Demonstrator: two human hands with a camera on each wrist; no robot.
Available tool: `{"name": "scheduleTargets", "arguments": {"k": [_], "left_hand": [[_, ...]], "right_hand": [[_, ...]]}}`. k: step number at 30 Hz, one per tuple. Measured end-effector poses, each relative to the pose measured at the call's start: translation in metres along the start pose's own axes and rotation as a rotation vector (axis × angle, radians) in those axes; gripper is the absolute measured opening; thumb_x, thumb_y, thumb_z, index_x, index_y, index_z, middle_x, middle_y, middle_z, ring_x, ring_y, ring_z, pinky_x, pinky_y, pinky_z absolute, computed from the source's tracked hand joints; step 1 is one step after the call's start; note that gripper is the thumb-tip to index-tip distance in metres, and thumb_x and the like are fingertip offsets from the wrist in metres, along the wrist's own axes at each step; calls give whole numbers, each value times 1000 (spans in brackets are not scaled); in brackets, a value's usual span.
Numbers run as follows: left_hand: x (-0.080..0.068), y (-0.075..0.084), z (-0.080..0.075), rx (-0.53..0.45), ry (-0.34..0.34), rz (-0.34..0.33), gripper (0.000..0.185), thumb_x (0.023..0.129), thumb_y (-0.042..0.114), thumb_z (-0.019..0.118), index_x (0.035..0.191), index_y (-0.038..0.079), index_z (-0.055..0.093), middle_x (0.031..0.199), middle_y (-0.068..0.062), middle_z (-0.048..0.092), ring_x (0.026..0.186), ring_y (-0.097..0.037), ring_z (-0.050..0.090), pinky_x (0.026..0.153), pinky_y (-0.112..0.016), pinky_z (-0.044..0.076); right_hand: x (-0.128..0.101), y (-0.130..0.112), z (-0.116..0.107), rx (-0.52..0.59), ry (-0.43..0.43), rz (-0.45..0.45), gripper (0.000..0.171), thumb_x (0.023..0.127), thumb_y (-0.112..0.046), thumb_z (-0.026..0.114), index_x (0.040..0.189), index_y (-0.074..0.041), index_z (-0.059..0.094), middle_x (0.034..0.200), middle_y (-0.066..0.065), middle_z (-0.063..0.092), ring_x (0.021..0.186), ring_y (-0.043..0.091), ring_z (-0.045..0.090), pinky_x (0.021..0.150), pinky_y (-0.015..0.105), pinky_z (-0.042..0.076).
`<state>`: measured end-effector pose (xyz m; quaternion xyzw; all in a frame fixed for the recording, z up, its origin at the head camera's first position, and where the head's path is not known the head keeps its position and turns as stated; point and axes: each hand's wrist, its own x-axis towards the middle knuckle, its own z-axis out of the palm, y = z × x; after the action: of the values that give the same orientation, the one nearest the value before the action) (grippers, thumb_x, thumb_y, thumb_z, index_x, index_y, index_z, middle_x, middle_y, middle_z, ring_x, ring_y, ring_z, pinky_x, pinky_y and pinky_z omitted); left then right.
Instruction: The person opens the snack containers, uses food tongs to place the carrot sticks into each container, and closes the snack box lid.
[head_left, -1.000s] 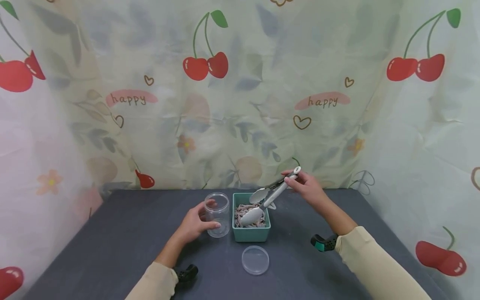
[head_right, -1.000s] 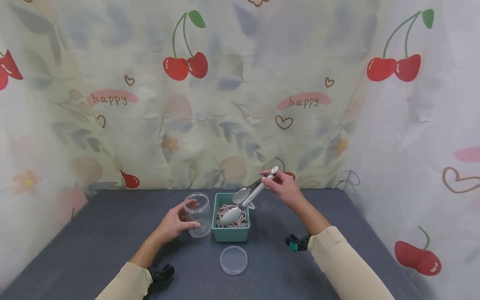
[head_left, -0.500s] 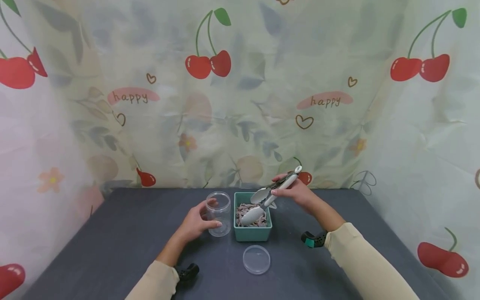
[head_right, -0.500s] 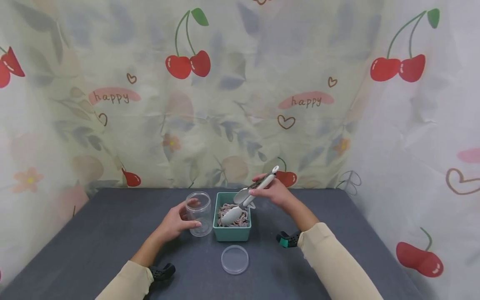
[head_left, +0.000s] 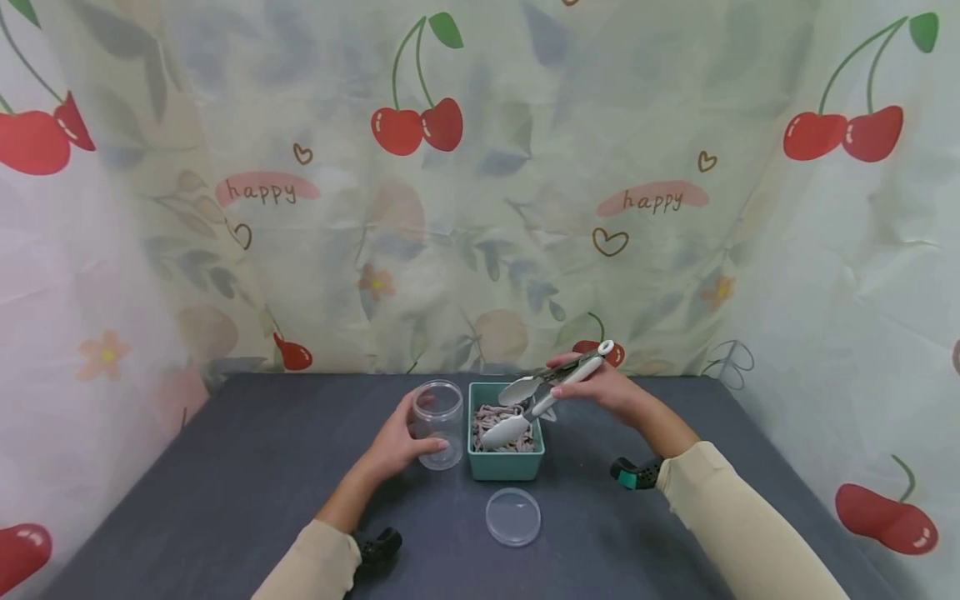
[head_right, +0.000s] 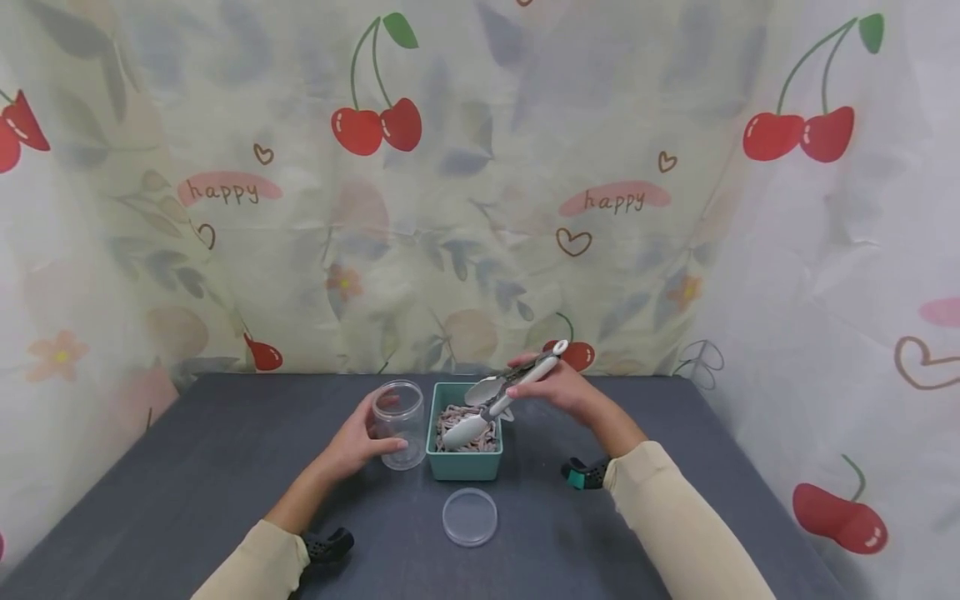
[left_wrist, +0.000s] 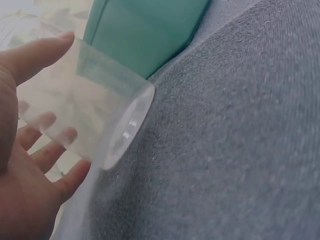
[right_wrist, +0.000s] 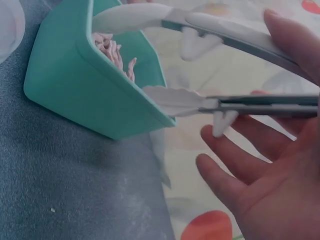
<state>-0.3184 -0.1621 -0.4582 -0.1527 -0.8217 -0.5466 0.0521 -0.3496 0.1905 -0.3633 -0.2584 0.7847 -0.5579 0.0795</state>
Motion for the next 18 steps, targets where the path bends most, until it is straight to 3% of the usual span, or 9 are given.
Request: {"name": "scheduleTargets", "arguments": {"k": [6, 12, 18], "left_hand": [[1, 1, 5, -40, -2, 1, 96, 76, 11, 84, 150, 10, 25, 146, -16, 42, 127, -34, 45, 98, -52, 39], [4, 3, 6, -52, 41, 26, 88, 74, 15, 87, 146, 12, 36, 139, -15, 51, 124, -32, 50, 99, -52, 38], [6, 3, 4, -14, 53, 5, 83, 73, 15, 87, 142, 12, 41, 133, -9, 57, 121, -28, 52, 99, -49, 40]], "right_hand": [[-1, 7, -2, -1, -37, 8, 50, 86, -11, 74, 131, 2, 55, 121, 27, 56, 92, 23, 58, 86, 39, 44], [-1, 8, 3, 24, -1, 1, 47, 87, -12, 73, 127, 4, 55, 107, 18, 62, 89, 21, 58, 85, 38, 44], [-1, 7, 8, 14, 18, -3, 44, 87, -11, 73, 126, 3, 55, 106, 20, 63, 86, 21, 59, 82, 37, 46]]}}
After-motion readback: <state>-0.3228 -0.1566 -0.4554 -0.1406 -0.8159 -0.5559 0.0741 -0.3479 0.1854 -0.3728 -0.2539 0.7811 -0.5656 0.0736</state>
